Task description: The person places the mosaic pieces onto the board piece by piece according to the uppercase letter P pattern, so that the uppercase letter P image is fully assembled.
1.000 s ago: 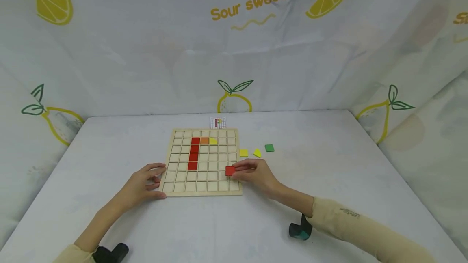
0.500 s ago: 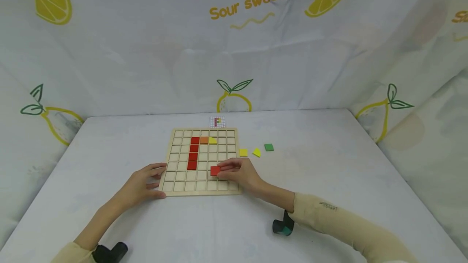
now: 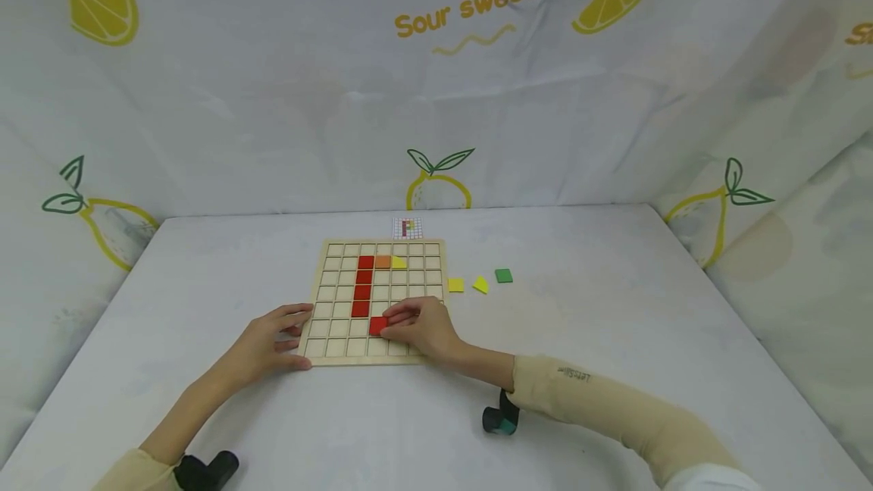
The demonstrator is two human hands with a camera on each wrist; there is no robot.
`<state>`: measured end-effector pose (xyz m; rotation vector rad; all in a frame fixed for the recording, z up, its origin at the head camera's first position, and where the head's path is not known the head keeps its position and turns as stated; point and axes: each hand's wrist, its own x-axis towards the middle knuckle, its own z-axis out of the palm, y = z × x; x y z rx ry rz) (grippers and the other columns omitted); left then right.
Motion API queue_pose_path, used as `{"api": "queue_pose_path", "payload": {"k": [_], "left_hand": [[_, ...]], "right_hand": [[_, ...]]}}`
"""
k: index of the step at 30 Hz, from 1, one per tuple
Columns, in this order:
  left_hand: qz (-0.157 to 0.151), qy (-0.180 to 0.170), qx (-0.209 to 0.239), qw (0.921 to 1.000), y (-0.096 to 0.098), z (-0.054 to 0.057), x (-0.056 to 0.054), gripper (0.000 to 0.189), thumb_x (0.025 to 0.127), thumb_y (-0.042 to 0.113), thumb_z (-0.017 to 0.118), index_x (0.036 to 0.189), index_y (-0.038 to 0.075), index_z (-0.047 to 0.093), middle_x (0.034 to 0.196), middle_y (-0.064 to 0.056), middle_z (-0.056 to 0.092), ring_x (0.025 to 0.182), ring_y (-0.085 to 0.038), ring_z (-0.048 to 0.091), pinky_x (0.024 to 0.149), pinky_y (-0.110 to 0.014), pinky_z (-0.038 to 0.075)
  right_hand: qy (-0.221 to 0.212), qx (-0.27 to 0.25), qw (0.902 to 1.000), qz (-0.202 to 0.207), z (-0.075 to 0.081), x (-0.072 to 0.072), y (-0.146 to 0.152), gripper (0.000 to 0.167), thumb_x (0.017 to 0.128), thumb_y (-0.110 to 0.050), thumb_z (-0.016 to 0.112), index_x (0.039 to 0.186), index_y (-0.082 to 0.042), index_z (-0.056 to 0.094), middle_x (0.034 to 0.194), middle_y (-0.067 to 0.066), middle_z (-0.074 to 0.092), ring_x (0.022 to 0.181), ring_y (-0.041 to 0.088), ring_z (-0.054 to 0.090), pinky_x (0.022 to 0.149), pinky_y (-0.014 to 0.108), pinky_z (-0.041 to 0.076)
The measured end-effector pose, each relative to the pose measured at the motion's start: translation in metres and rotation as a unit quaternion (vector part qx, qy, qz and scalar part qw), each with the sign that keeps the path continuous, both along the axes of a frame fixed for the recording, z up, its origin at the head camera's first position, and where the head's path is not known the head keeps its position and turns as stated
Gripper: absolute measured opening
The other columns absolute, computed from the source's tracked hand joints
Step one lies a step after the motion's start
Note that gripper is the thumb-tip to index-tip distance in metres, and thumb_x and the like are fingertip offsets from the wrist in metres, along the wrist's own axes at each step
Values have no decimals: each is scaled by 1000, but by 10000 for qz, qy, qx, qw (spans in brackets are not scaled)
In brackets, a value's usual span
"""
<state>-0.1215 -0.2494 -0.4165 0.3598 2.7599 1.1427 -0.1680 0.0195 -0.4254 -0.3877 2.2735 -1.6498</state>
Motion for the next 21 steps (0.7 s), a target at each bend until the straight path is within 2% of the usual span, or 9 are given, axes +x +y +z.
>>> {"api": "queue_pose_path", "payload": {"k": [9, 21], "left_hand": [[-18, -6, -59, 10000, 0, 2, 0, 80, 65, 4, 86, 134, -10, 48, 133, -24, 49, 101, -29, 56, 81, -28, 59], [-108, -8, 57, 9999, 2, 5, 0, 79, 64, 3, 86, 132, -12, 48, 132, -25, 49, 101, -30, 57, 81, -29, 60]], "right_hand": [[575, 319, 9976, 212, 1, -1, -11, 19, 76, -3, 80, 93, 1, 72, 81, 5, 68, 67, 9, 62, 63, 14, 57], [860, 561, 9937, 459, 3, -4, -17, 22, 76, -2, 80, 96, 2, 73, 82, 6, 69, 66, 9, 58, 58, 12, 52]]}}
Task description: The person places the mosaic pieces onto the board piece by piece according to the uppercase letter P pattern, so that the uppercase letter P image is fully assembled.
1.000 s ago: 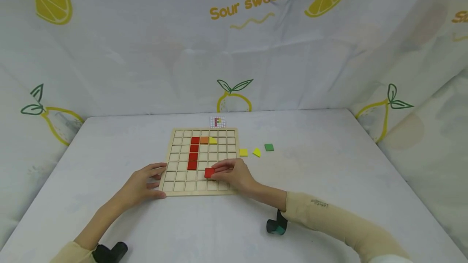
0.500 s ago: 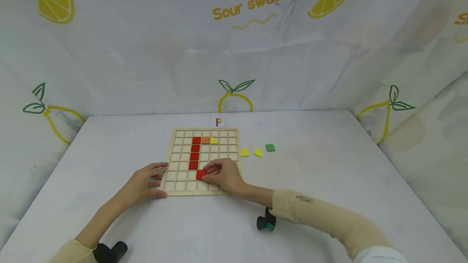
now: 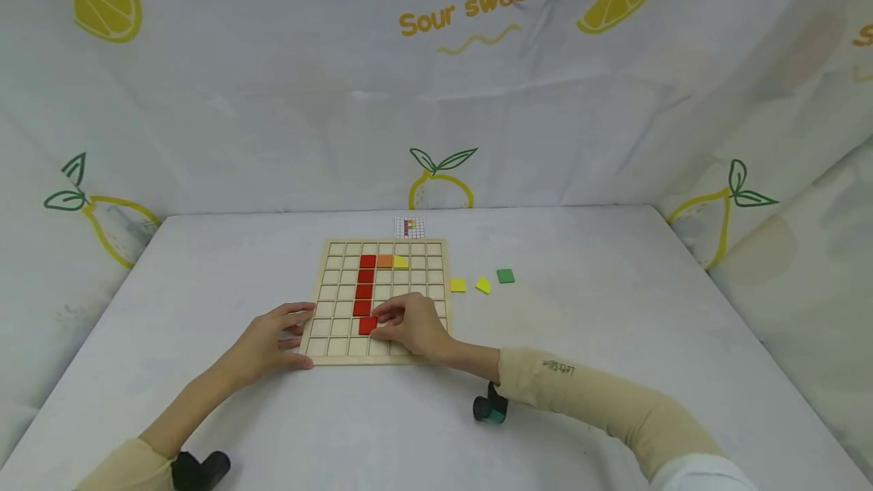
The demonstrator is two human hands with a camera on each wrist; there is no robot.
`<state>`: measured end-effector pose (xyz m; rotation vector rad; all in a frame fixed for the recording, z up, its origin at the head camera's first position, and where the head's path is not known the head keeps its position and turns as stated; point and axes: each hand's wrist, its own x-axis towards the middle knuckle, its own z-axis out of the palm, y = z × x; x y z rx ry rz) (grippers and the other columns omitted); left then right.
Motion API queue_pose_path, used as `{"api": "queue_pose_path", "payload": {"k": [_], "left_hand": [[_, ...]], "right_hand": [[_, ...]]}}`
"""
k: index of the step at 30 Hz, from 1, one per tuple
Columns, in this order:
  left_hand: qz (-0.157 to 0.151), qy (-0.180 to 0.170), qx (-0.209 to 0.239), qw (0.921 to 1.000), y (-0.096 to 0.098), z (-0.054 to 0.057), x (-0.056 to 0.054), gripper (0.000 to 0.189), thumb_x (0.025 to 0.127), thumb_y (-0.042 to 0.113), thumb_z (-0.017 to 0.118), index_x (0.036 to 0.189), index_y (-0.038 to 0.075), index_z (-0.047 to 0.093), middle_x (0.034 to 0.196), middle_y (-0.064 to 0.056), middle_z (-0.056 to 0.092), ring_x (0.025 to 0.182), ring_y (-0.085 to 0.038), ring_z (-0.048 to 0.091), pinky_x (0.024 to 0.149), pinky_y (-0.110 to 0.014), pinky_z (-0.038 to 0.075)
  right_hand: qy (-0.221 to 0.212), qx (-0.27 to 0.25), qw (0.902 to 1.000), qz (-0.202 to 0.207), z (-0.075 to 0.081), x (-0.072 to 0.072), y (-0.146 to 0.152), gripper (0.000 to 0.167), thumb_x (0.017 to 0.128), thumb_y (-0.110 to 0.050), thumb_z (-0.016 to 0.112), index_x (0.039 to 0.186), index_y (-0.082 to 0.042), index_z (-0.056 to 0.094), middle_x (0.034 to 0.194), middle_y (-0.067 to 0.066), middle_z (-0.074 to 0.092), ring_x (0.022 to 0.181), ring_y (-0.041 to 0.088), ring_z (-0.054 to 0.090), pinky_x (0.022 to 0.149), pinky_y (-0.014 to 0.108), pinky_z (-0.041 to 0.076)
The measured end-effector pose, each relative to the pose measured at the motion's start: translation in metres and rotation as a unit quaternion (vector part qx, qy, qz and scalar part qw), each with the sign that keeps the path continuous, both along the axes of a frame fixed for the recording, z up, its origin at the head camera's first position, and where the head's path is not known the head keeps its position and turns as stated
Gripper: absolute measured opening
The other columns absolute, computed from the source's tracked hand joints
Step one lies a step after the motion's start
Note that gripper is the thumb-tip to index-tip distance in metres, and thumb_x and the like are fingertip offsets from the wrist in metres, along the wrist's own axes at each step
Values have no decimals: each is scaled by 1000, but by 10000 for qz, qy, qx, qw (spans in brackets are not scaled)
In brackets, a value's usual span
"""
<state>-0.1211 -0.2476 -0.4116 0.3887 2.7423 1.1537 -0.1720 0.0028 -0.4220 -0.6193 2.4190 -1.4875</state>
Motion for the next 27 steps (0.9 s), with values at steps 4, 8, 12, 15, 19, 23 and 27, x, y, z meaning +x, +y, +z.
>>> {"api": "queue_pose_path", "payload": {"k": [4, 8, 12, 15, 19, 23, 27], "left_hand": [[-45, 30, 14, 10000, 0, 1, 0, 78, 65, 3, 86, 131, -13, 48, 133, -25, 48, 101, -31, 57, 81, -29, 59], [-42, 30, 82, 10000, -1, 2, 0, 78, 65, 2, 86, 131, -14, 48, 133, -26, 48, 101, -31, 56, 82, -29, 59], [-44, -3, 171, 9998, -2, 1, 0, 77, 65, 2, 85, 131, -15, 48, 134, -26, 47, 102, -32, 56, 82, -29, 59], [-77, -3, 170, 9998, -2, 0, 0, 77, 66, 2, 85, 131, -15, 48, 134, -26, 47, 102, -32, 56, 82, -29, 59], [-95, 39, 108, 9999, -2, 1, 0, 76, 66, 2, 85, 130, -16, 48, 134, -27, 47, 102, -32, 56, 82, -29, 59], [-76, 30, 90, 9999, -1, 2, 0, 76, 66, 1, 85, 130, -16, 48, 134, -26, 47, 102, -32, 56, 82, -30, 59], [-80, 13, 67, 9999, 0, 3, 1, 77, 66, 2, 85, 131, -15, 47, 134, -26, 47, 102, -32, 56, 83, -31, 59]], "right_hand": [[28, 55, 10000, 15, 1, 0, 0, 21, 76, -2, 80, 95, 2, 73, 82, 7, 69, 67, 10, 59, 59, 12, 53], [82, 50, 9999, 67, 2, -1, -2, 19, 76, -1, 80, 93, 3, 72, 82, 8, 70, 69, 11, 62, 61, 12, 54], [75, 24, 9999, 91, 2, -2, -3, 19, 76, -1, 80, 93, 3, 72, 83, 9, 70, 69, 12, 63, 63, 12, 55], [24, 5, 10000, 57, 3, -2, -2, 19, 76, -1, 80, 93, 3, 72, 84, 9, 70, 70, 12, 64, 63, 13, 56], [13, -48, 10000, 74, 3, -2, -2, 18, 76, 0, 79, 92, 3, 72, 83, 9, 71, 70, 12, 66, 64, 13, 57], [46, -134, 9998, 160, 3, -3, -3, 16, 76, 1, 79, 91, 4, 71, 81, 10, 71, 70, 14, 67, 65, 14, 58], [76, -155, 9997, 188, 3, -2, -4, 15, 76, 2, 78, 89, 5, 72, 81, 11, 71, 71, 16, 68, 64, 13, 57]]}}
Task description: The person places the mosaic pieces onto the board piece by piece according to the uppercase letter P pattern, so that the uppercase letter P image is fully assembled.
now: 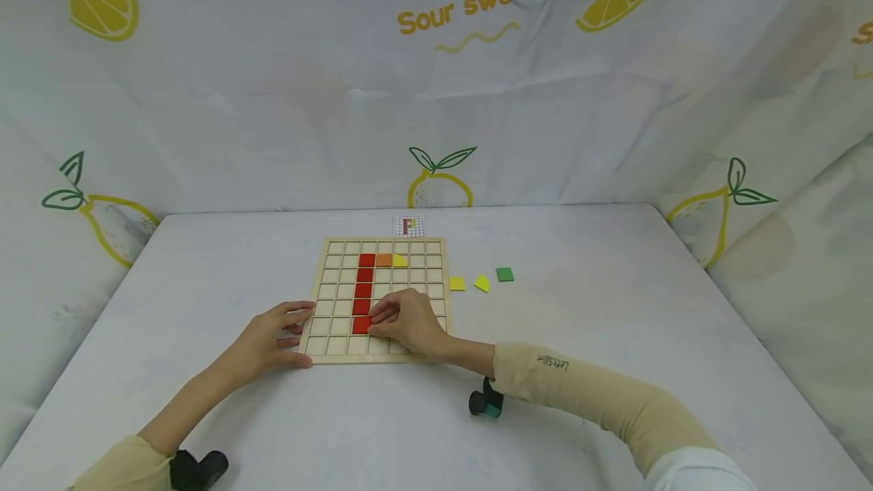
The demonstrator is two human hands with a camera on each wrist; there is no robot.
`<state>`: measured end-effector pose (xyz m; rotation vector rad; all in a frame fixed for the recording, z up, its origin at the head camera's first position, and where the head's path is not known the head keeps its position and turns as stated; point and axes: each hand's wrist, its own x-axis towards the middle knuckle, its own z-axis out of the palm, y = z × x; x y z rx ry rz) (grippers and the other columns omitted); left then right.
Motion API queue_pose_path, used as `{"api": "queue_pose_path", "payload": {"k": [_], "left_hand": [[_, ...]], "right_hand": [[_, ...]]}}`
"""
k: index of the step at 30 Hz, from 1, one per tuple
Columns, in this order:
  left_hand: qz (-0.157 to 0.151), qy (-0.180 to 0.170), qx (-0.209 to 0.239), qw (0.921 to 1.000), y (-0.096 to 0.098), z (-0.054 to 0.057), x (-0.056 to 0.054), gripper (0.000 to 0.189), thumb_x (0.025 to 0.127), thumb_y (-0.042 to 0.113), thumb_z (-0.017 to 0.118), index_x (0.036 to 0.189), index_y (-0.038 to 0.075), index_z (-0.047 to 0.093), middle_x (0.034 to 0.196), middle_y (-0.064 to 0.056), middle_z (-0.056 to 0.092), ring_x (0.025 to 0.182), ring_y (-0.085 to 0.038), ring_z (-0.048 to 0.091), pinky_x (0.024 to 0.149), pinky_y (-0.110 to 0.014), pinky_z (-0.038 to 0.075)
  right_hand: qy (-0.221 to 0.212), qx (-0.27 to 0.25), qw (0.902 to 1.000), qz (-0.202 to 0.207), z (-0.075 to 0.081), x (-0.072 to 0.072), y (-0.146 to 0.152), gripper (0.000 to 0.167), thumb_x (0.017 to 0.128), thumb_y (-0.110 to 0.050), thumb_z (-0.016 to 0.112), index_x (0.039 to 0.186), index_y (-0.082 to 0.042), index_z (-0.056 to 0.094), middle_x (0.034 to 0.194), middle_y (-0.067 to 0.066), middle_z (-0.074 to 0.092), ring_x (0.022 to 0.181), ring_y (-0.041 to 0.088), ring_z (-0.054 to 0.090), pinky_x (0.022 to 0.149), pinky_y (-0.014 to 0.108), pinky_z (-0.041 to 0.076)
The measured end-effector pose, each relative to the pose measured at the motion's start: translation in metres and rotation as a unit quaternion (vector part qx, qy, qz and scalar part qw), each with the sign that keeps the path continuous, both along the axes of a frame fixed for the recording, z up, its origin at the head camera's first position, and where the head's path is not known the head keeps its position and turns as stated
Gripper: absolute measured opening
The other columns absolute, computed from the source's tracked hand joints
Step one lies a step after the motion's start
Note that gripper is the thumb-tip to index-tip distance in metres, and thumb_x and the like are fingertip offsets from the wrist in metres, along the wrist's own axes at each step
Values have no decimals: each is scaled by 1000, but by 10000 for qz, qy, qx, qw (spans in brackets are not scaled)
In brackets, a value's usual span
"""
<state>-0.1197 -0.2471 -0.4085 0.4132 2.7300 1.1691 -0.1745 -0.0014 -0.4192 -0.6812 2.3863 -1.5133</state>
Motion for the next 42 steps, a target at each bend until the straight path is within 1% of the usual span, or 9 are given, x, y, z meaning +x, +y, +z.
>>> {"api": "queue_pose_path", "payload": {"k": [4, 12, 16, 21, 25, 31, 34, 38, 42], "left_hand": [[-5, 33, -44, 10000, 0, 0, 0, 77, 66, 3, 85, 131, -16, 47, 135, -26, 47, 102, -31, 56, 83, -31, 59], [42, -14, -129, 9999, 0, -3, -1, 78, 66, 3, 85, 131, -15, 48, 135, -26, 46, 102, -31, 57, 83, -31, 59], [41, -13, -136, 9999, -1, -5, -1, 78, 65, 4, 85, 132, -14, 48, 134, -26, 47, 102, -31, 57, 82, -30, 59], [53, 6, -143, 9999, -2, -6, -2, 79, 65, 4, 86, 132, -14, 48, 135, -24, 47, 101, -30, 56, 82, -30, 59], [79, -1, -183, 9998, -3, -7, -2, 80, 66, 4, 85, 134, -12, 47, 135, -24, 47, 102, -30, 56, 83, -29, 59], [123, -4, -224, 9997, -2, -6, -2, 81, 66, 4, 85, 134, -12, 46, 136, -24, 46, 102, -30, 56, 82, -29, 59], [152, -40, -217, 9996, -2, -6, -1, 81, 66, 4, 85, 135, -11, 46, 136, -24, 46, 103, -30, 56, 82, -28, 59], [176, -69, -194, 9996, -2, -5, -1, 82, 66, 5, 86, 136, -10, 46, 136, -23, 46, 103, -30, 56, 83, -29, 59], [144, -59, -173, 9997, -2, -4, 0, 82, 66, 5, 86, 136, -10, 46, 136, -24, 46, 103, -30, 56, 83, -29, 59]], "right_hand": [[-18, 11, 10000, 23, 1, 0, -1, 14, 77, 2, 78, 89, 5, 72, 81, 11, 71, 72, 17, 68, 64, 13, 57], [-129, -36, 9999, 72, 1, -1, 2, 14, 78, 0, 77, 90, 4, 71, 82, 10, 71, 72, 15, 67, 66, 14, 58], [-375, -216, 9991, 39, 3, -2, 14, 18, 80, 1, 76, 96, 7, 69, 87, 13, 70, 76, 17, 67, 70, 17, 59], [-755, -372, 9964, 23, 8, -7, 36, 24, 84, 0, 72, 105, 8, 67, 97, 18, 69, 85, 21, 67, 77, 22, 59], [-992, -368, 9942, -208, 11, -13, 57, 28, 85, -4, 71, 111, 5, 67, 105, 15, 69, 91, 21, 66, 79, 22, 59], [-973, -406, 9933, -482, 13, -26, 98, 33, 86, -6, 72, 117, 4, 65, 114, 18, 66, 95, 22, 65, 80, 21, 58], [-825, -380, 9938, -635, 16, -35, 121, 35, 86, -5, 72, 119, 4, 64, 118, 18, 64, 98, 24, 63, 81, 19, 57], [-476, -256, 9953, -802, 19, -55, 154, 37, 86, -5, 71, 120, 6, 62, 121, 19, 62, 100, 25, 62, 81, 16, 56], [-320, -96, 9973, -656, 22, -77, 188, 39, 88, -8, 70, 123, 7, 60, 123, 23, 60, 102, 23, 61, 83, 16, 55]]}}
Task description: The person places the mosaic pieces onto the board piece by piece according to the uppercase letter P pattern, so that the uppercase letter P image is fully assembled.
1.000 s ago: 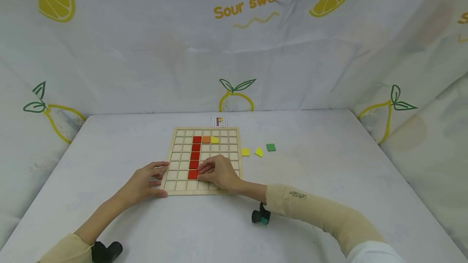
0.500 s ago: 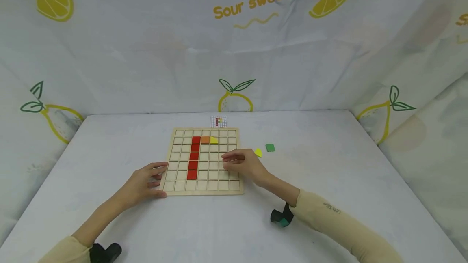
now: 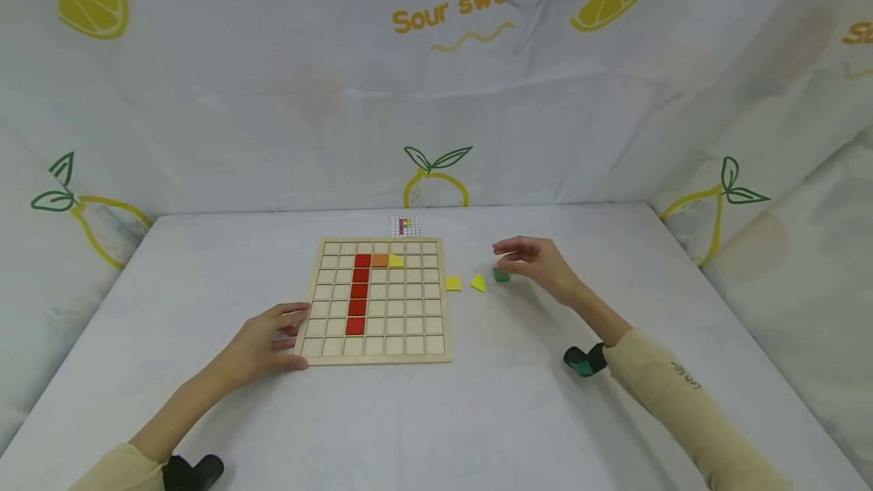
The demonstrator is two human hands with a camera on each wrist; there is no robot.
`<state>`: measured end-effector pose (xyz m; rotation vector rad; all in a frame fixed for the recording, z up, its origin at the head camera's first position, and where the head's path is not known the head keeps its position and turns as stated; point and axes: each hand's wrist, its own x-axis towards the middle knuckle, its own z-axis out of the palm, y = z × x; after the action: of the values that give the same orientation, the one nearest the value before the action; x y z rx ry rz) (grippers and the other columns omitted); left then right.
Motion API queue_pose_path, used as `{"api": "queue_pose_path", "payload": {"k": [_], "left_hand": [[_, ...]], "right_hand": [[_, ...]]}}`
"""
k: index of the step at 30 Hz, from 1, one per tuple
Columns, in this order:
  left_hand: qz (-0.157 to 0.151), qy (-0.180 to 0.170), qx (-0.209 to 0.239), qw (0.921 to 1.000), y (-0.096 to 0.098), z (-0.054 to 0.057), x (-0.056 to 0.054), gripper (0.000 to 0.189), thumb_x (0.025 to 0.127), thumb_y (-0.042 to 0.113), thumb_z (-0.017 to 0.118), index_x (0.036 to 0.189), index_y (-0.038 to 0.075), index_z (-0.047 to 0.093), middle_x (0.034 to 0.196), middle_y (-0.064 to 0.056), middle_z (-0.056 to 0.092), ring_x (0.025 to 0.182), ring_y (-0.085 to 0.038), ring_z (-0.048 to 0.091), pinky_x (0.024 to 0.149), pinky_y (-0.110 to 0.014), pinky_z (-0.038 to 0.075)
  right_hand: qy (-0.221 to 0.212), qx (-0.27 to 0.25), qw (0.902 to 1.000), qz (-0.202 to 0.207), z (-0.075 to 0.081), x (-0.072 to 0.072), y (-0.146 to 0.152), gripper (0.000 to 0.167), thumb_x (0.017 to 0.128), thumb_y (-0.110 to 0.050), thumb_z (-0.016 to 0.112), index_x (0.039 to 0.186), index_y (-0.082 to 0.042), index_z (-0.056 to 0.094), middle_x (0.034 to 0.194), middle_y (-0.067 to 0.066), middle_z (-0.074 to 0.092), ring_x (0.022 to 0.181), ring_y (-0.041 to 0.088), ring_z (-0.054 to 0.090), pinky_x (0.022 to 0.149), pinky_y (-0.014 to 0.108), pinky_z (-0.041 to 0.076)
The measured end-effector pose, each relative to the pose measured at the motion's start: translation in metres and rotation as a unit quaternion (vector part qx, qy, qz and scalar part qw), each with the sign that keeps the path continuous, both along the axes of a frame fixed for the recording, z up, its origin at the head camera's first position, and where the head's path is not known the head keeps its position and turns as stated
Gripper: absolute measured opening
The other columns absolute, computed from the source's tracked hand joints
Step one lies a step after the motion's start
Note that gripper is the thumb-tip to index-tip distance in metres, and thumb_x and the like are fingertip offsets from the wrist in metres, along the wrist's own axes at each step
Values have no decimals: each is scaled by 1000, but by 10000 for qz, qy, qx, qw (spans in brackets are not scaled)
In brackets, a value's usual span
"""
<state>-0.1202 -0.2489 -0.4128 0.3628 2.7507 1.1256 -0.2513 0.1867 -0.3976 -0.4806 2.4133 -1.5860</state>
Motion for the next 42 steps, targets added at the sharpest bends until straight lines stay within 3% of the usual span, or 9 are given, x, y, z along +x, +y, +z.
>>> {"api": "queue_pose_path", "payload": {"k": [5, 11, 15, 18, 23, 28, 35, 42], "left_hand": [[-2, 28, -54, 10000, 0, 0, 0, 81, 66, 5, 86, 135, -11, 46, 136, -24, 46, 103, -30, 56, 83, -29, 59], [-108, 26, 125, 9999, -1, -2, -1, 80, 66, 3, 85, 134, -14, 45, 137, -26, 44, 104, -32, 55, 83, -27, 58], [-122, 35, 101, 9999, 0, -2, -1, 80, 67, 4, 85, 134, -14, 45, 138, -25, 44, 104, -32, 55, 83, -27, 58], [-88, 37, 34, 9999, 0, -1, 0, 80, 67, 5, 85, 134, -14, 46, 138, -25, 44, 105, -31, 55, 84, -28, 58], [-71, 22, 76, 9999, -1, -1, 0, 80, 67, 5, 85, 135, -13, 46, 138, -25, 44, 105, -32, 55, 84, -28, 58], [-111, 38, 95, 9999, -2, -3, -1, 80, 67, 4, 85, 134, -13, 46, 137, -26, 44, 104, -32, 56, 84, -28, 58], [-26, -69, 130, 9999, -1, -3, -1, 81, 66, 3, 85, 135, -11, 45, 136, -25, 45, 104, -31, 54, 83, -26, 58], [19, -115, 197, 9997, -1, -2, -1, 82, 67, 4, 85, 137, -10, 44, 136, -25, 45, 104, -31, 54, 83, -27, 58]], "right_hand": [[-364, 111, 9985, 404, -4, -22, 28, 41, 89, -13, 70, 126, 3, 59, 129, 23, 56, 106, 16, 60, 89, 18, 54], [-963, 186, 9931, 646, -13, -35, 40, 44, 88, -9, 70, 127, 4, 57, 130, 21, 56, 105, 13, 62, 89, 18, 54], [-919, 464, 9909, 869, -17, -39, 39, 46, 84, -6, 73, 126, 4, 59, 130, 19, 57, 108, 15, 59, 88, 16, 53], [-625, 731, 9892, 1102, -19, -41, 34, 44, 82, -5, 75, 123, 5, 61, 127, 20, 59, 108, 19, 57, 87, 14, 52], [-198, 892, 9894, 1127, -21, -40, 30, 33, 81, -2, 76, 111, 8, 66, 119, 22, 59, 107, 27, 55, 87, 15, 52], [-45, 867, 9927, 833, -24, -36, 30, 29, 81, -3, 76, 107, 7, 67, 115, 20, 61, 102, 23, 58, 86, 16, 53], [-176, 770, 9946, 668, -20, -32, 35, 32, 85, -9, 73, 114, 2, 66, 113, 17, 64, 99, 22, 61, 83, 15, 52], [-271, 344, 9980, 455, -19, -19, 31, 34, 86, -9, 72, 116, 6, 65, 118, 20, 64, 97, 16, 62, 83, 16, 53]]}}
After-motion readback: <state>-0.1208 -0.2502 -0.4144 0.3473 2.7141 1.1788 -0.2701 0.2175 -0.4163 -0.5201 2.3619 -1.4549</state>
